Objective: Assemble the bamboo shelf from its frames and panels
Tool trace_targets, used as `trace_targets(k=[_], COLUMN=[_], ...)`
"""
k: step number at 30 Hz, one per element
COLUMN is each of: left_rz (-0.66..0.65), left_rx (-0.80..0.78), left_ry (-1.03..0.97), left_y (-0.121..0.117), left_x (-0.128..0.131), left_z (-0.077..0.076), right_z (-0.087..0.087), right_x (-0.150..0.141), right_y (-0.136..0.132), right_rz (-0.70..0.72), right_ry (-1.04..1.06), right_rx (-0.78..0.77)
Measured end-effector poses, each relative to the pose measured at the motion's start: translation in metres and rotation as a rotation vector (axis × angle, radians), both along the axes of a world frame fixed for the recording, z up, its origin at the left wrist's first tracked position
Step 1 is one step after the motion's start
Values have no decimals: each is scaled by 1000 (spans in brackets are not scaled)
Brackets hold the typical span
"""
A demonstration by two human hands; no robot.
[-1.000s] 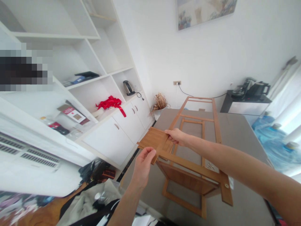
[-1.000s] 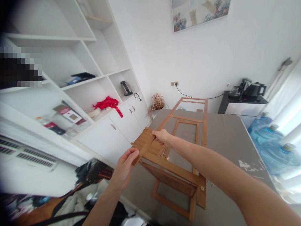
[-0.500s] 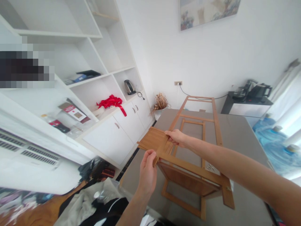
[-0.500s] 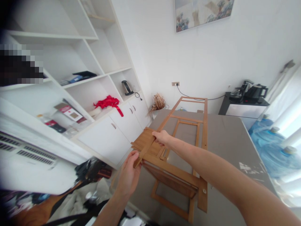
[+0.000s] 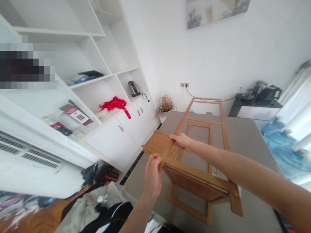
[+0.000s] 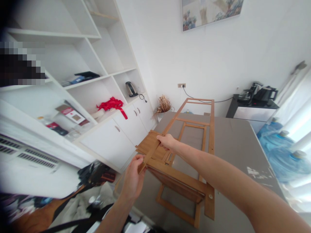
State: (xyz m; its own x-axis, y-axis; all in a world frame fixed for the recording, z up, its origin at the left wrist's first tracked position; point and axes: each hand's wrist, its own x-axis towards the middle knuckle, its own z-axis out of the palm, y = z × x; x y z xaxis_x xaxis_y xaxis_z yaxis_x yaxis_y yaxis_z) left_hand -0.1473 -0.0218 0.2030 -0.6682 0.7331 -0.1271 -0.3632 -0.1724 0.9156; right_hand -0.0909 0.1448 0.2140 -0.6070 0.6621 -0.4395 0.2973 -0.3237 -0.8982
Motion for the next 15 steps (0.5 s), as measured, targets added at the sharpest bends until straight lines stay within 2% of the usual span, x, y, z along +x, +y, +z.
trace_targets(k=[7,15], left_rz=[-24,-53], left_rx=[-12,-87], left_ry=[6,121], left_y=[-2,-7], left_x=[-2,-9], left_z=[3,-3], right_z=[-7,1], right_x=[-1,1], right_y=[1,1], right_rz=[1,2], right_ry=[-8,-4], right_rx=[-2,32])
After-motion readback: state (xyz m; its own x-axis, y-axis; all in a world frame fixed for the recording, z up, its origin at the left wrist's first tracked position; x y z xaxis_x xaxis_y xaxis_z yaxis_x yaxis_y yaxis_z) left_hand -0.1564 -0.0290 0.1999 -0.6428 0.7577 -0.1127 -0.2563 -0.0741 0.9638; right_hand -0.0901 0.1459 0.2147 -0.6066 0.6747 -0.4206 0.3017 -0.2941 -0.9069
